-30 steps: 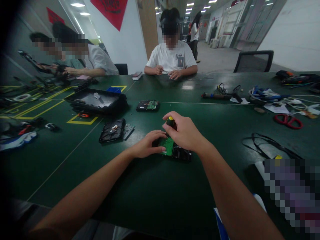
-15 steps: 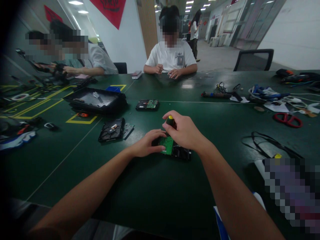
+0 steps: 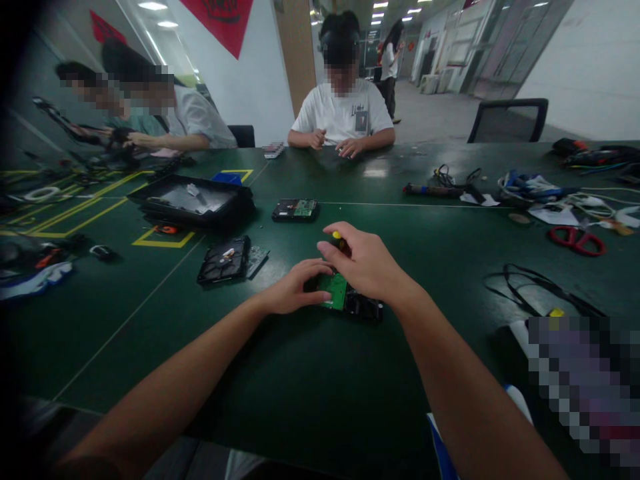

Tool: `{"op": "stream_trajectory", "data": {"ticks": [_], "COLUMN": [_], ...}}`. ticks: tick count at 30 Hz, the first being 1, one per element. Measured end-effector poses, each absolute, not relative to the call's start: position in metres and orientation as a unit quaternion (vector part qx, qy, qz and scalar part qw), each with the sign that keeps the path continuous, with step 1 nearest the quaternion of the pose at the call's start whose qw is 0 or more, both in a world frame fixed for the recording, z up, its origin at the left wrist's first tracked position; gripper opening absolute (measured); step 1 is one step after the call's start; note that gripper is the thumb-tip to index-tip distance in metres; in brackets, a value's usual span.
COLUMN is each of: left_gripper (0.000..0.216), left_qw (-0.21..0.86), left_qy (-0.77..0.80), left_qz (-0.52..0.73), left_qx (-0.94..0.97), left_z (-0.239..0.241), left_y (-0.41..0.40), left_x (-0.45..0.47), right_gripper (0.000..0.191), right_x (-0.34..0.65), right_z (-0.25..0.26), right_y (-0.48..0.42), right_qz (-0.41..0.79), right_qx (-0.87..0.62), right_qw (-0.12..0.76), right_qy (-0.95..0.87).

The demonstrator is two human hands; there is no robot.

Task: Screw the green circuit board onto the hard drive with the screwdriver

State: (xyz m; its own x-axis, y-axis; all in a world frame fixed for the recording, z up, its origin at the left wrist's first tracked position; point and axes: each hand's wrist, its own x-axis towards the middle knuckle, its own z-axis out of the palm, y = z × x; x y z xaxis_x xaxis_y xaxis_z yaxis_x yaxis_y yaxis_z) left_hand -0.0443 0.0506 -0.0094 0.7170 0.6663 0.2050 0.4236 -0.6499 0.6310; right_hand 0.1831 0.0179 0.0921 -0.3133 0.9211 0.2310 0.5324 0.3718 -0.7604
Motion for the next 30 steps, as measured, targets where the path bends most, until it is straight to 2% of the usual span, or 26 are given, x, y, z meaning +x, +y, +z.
{"op": "stream_trajectory", "data": {"ticks": [4, 9, 14, 21, 30], "left_gripper": [0.055, 0.054, 0.054, 0.056, 0.054], "left_qw": [0.286, 0.285, 0.28, 0.286, 0.281], "left_qy": [0.316, 0.312, 0.305, 0.313, 0.308], "left_qz": [0.213, 0.21, 0.218, 0.221, 0.226], "left_qx": [0.879, 0.881, 0.884, 0.878, 0.881], "left_z": [-0.0119, -0.0128, -0.0128, -0.0158, -0.014], "left_y": [0.0515, 0.0528, 0.0534, 0.0529, 0.0524], "left_x": [-0.0448, -0.0452, -0.0447, -0.0456, -0.0445], "right_gripper": [0.045, 0.033, 0.025, 0.037, 0.027], "right_x": [0.1848, 0.1881, 0.1857, 0.1846, 0.1862], "right_z": [0.0897, 0.0908, 0.0911, 0.0894, 0.092], "right_y": [0.0208, 0.024, 0.0231, 0.0242, 0.0231], "right_qz": [0.356, 0.385, 0.481, 0.548, 0.49], "right_qx": [-0.451, -0.464, -0.411, -0.402, -0.418], "right_qw": [0.36, 0.381, 0.401, 0.37, 0.384], "right_qy": [-0.735, -0.701, -0.663, -0.634, -0.662]}}
